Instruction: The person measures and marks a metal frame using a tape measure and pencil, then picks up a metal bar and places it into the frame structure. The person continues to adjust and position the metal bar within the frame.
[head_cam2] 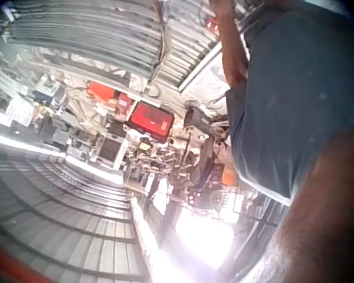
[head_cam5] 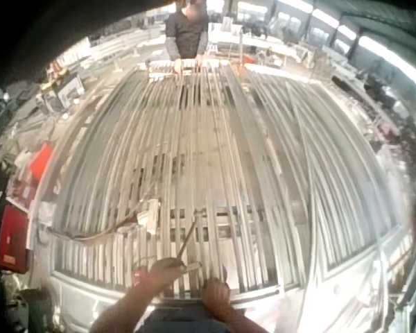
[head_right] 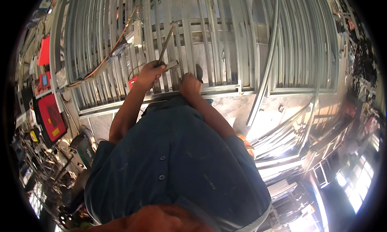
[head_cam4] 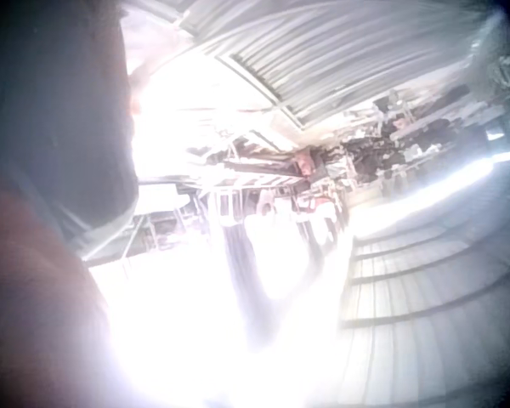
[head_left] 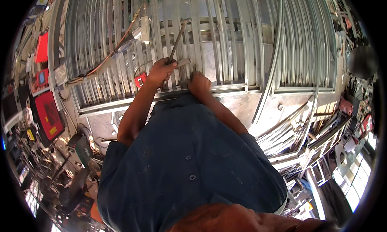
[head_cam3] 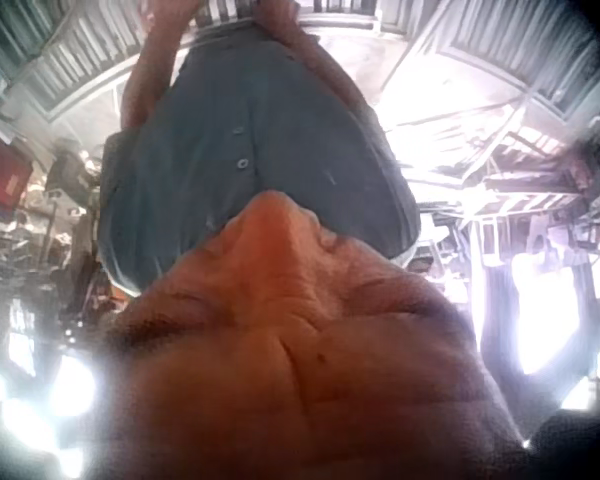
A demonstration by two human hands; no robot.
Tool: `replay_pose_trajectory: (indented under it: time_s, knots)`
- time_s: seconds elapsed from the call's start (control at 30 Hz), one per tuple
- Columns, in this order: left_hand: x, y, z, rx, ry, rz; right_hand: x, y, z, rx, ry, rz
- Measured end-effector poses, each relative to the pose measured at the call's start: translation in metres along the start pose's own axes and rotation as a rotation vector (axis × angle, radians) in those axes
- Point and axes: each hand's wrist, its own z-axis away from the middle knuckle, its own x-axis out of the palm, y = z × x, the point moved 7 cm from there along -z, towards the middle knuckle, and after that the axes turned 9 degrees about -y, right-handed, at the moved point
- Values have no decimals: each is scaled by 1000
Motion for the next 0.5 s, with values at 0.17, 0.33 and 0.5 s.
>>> replay_pose_trajectory:
  time_s: [0.17,0.33,0.5]
  knots:
    - [6,1,-11,-73,-11,-150,12,10,-5,45,61,-94]
    - [7,7,-16,-81,-22,-182,12,10,0,66,97,-131]
    - [17,17,-19,-76,-72,-232,12,13,-1,103,98,-171]
